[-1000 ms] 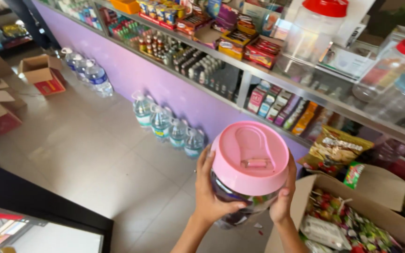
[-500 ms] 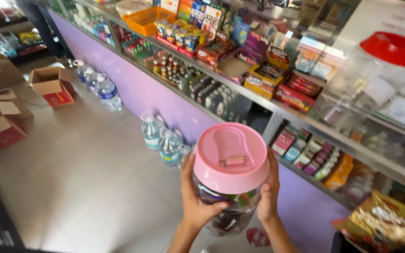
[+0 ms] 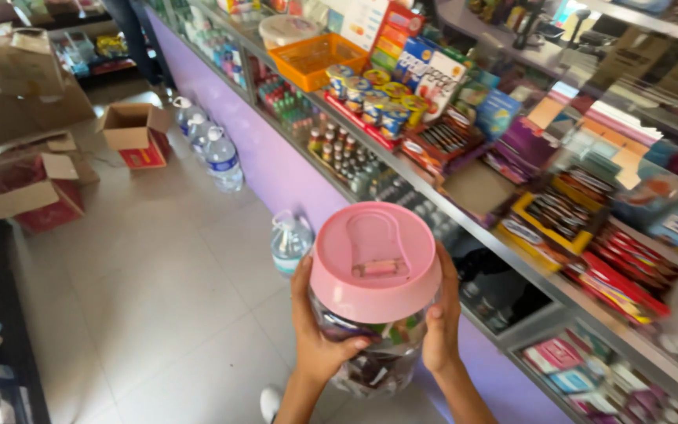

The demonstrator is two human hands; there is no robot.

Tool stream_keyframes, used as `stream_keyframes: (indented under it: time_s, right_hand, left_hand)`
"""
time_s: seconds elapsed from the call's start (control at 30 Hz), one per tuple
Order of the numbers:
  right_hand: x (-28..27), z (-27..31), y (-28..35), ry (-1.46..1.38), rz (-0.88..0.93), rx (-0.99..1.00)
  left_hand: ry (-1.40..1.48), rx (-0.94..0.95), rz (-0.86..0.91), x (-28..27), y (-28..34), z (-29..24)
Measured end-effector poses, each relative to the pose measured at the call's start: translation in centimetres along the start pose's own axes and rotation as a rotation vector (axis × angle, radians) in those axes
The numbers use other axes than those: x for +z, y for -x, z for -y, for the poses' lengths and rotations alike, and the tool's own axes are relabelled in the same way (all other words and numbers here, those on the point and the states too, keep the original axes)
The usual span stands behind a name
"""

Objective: Organizing various snacks and candy items on shelves and in jars in a small grocery store or pharmacy setting.

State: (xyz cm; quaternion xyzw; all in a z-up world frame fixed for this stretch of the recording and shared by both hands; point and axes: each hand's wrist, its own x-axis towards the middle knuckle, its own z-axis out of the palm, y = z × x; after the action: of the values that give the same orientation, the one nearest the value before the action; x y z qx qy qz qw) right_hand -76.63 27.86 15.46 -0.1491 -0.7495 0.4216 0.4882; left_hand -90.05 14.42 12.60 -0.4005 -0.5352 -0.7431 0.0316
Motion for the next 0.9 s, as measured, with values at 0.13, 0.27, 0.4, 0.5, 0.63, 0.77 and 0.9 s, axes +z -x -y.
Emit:
stream_keyframes:
  time_s: [0.13,0.27,0.4,0.5,0.63,0.77,0.9]
  right_hand:
    - [5.8,-2.9,-4.8,-0.033,-0.011,0.016]
    - [11.8,-5.7,-10.3,-0.041,-0.040,0.037]
    - [17.9,-8.3,-16.7,-0.031,-0.061,0.032]
    - [21.5,-9.8,-20.3,-0.020,-0.085,0.022]
    - [25.3,-11.2,-25.7,-0.006,-0.095,0.008]
    - [29.4,-13.9,-30.3,-0.039,-0.087,-0.008]
    - [33.7,-18.4,-35.0,-0.020,-0.086,-0.010]
  left_hand:
    - [0.005,-0.028,0.003,-2.3,-5.8,4.8]
    - [0.070,-0.073,0.031,-4.9,-13.6,9.3]
    - [0.168,-0.091,0.056,-7.7,-21.1,13.6]
    - [0.034,-0.039,0.073,-9.2,-25.8,17.2]
    - [0.117,-0.074,0.095,-10.0,-31.6,20.9]
    - [0.147,-0.085,0.096,-11.1,-36.6,24.9]
    - [0.104,-0.076,0.073,-12.7,-41.9,29.5]
